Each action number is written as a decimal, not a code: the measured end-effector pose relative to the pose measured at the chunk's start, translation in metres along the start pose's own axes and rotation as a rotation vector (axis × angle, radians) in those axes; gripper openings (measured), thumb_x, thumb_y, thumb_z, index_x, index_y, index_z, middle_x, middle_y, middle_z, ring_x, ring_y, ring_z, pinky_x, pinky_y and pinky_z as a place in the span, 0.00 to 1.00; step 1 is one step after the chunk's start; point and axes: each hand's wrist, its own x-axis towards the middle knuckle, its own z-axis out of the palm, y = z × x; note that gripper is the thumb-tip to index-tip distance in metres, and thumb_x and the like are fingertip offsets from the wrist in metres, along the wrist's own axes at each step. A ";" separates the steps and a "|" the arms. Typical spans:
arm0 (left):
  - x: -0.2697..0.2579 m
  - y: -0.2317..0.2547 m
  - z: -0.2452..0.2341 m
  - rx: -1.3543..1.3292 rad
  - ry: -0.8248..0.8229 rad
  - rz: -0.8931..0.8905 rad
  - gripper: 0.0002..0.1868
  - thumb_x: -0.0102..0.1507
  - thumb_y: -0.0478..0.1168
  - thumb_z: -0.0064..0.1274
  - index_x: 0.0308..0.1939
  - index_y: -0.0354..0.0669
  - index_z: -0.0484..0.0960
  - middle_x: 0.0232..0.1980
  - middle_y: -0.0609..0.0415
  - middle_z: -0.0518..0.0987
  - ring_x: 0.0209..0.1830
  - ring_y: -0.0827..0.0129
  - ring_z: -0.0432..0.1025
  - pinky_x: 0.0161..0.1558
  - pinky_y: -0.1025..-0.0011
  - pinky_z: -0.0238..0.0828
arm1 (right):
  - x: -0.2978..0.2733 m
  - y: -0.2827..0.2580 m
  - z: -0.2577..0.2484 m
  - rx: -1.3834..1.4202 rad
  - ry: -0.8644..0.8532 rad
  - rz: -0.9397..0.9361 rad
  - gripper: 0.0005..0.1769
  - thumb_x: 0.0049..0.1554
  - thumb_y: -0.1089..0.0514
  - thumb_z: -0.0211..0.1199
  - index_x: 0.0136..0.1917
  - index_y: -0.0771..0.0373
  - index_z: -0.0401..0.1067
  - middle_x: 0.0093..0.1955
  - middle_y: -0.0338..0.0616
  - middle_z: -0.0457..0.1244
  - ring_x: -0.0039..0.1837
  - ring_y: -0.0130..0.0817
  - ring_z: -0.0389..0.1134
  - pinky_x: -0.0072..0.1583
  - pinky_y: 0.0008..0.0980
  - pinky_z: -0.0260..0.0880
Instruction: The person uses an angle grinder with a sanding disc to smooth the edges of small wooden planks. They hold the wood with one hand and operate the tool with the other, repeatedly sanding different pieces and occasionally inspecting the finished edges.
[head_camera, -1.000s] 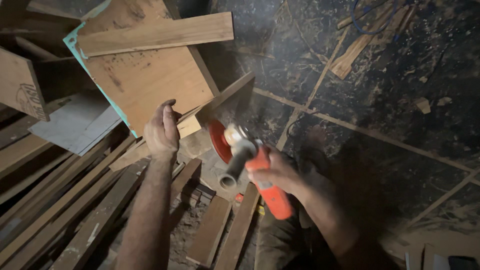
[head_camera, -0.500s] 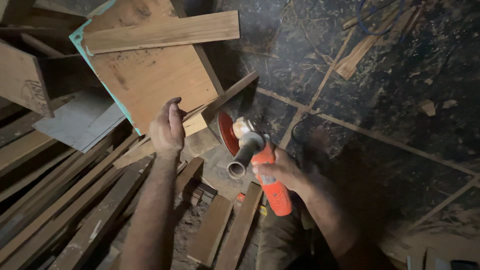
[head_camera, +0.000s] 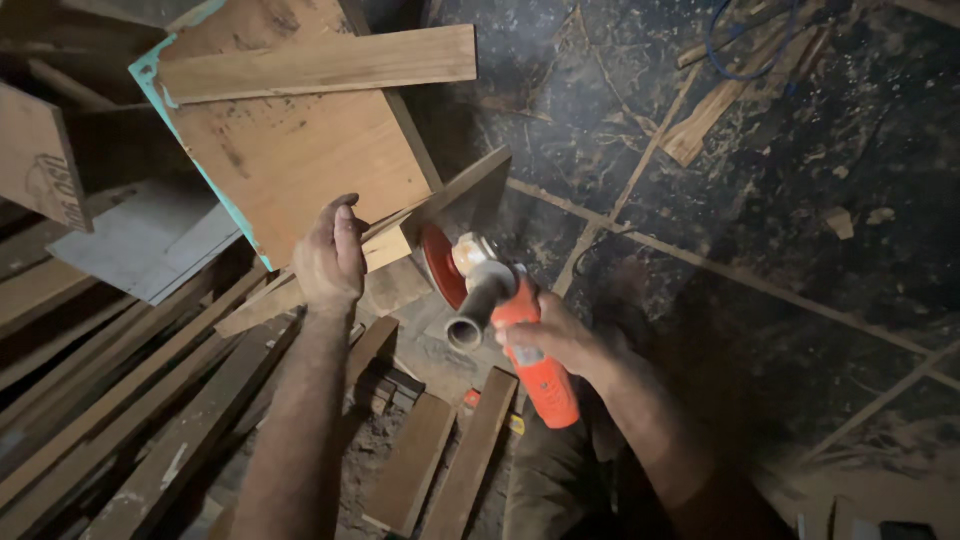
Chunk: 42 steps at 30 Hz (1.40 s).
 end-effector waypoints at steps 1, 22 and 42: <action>0.000 0.000 0.001 0.002 0.003 -0.016 0.22 0.75 0.49 0.36 0.57 0.40 0.82 0.35 0.47 0.84 0.38 0.54 0.81 0.43 0.61 0.75 | 0.002 0.000 0.000 0.033 -0.012 -0.019 0.22 0.47 0.58 0.70 0.55 0.66 0.72 0.43 0.44 0.69 0.43 0.32 0.73 0.46 0.35 0.77; 0.002 -0.001 0.002 0.023 0.014 -0.002 0.22 0.75 0.49 0.36 0.56 0.41 0.82 0.35 0.47 0.85 0.40 0.52 0.81 0.45 0.59 0.75 | -0.015 -0.004 0.012 -0.025 0.025 -0.068 0.35 0.43 0.62 0.70 0.65 0.61 0.65 0.49 0.40 0.67 0.48 0.28 0.71 0.51 0.33 0.75; -0.001 -0.001 0.002 0.025 0.013 -0.007 0.21 0.74 0.48 0.37 0.56 0.41 0.83 0.34 0.47 0.85 0.40 0.51 0.81 0.44 0.58 0.74 | -0.008 0.012 0.009 0.023 -0.019 -0.102 0.26 0.48 0.59 0.72 0.58 0.66 0.67 0.43 0.45 0.67 0.41 0.33 0.72 0.44 0.36 0.76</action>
